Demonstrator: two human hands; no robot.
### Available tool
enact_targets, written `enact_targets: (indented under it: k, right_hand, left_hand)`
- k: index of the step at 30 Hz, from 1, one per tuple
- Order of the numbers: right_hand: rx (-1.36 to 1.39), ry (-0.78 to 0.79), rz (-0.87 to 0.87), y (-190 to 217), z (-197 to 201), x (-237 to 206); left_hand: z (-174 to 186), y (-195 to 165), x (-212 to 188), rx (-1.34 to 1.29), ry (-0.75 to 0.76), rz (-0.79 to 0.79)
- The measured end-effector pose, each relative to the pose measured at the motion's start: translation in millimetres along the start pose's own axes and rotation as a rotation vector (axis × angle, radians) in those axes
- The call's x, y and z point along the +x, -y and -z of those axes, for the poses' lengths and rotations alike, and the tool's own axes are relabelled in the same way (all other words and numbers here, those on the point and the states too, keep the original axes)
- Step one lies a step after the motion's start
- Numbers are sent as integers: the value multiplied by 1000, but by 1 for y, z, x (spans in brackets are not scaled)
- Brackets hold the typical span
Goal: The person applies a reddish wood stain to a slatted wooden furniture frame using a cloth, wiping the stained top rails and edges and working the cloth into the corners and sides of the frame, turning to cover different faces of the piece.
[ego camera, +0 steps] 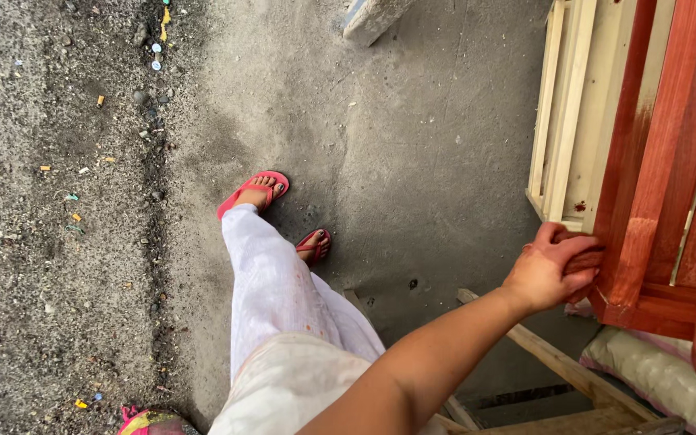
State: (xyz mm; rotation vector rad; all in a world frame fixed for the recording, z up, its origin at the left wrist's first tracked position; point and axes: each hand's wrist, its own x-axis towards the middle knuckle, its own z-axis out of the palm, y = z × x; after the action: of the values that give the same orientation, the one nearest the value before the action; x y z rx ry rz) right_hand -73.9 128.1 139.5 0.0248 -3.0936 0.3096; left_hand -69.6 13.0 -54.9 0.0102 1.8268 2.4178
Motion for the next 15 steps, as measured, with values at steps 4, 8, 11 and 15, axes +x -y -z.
enact_targets:
  k: [4, 8, 11, 15]
  right_hand:
    - [-139, 29, 27, -16, 5, -6]
    - [-160, -10, 55, 1, 25, -40]
    - [-93, -14, 89, -8, 14, -21]
    - [-9, 41, -21, -29, 0, -22]
  left_hand:
    - [3, -9, 6, 224, -20, -201]
    - [25, -2, 16, 275, 211, -259]
    - [55, 8, 10, 397, 465, -207]
    - [97, 29, -35, 526, 481, -196]
